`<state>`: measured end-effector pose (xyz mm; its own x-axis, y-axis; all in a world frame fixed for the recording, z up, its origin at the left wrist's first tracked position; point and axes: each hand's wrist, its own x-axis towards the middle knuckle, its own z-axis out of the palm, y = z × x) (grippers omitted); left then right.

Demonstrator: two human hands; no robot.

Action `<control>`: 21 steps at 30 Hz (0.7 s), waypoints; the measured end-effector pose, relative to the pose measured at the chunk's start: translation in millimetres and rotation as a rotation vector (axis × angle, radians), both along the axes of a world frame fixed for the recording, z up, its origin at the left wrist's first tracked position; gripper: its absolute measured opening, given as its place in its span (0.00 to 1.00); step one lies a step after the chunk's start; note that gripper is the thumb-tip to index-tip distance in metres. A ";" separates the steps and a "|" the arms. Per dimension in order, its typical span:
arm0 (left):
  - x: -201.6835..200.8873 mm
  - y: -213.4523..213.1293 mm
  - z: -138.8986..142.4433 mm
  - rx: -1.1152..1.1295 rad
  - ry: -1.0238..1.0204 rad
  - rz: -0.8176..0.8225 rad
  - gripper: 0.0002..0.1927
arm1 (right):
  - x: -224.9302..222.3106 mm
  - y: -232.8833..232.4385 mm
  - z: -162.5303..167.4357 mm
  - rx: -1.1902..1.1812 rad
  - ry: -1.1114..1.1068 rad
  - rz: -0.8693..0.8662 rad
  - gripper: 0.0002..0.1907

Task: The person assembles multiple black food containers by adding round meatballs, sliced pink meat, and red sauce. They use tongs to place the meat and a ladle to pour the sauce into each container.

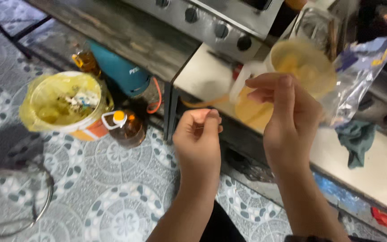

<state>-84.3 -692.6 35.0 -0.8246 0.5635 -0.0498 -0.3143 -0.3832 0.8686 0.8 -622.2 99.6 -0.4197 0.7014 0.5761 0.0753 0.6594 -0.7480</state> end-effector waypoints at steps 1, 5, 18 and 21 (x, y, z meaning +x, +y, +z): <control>-5.9 12.5 2.0 -0.045 0.034 -0.015 0.06 | -6.2 12.2 5.5 0.027 -0.027 -0.006 0.23; -44.4 74.8 8.9 -0.084 0.026 -0.123 0.10 | -47.7 75.5 25.9 -0.038 0.005 -0.001 0.16; -195.7 270.6 51.4 0.115 0.007 -0.068 0.10 | -201.7 366.5 82.3 -0.059 -0.193 -0.085 0.14; -220.8 297.9 61.9 0.084 -0.005 -0.077 0.13 | -222.8 431.5 72.7 -0.115 -0.229 -0.143 0.14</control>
<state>-305.1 -394.6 96.9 -0.7786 0.6275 -0.0041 -0.3501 -0.4291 0.8327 -222.0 -190.7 172.3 -0.4216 0.8181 0.3910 0.3370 0.5417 -0.7701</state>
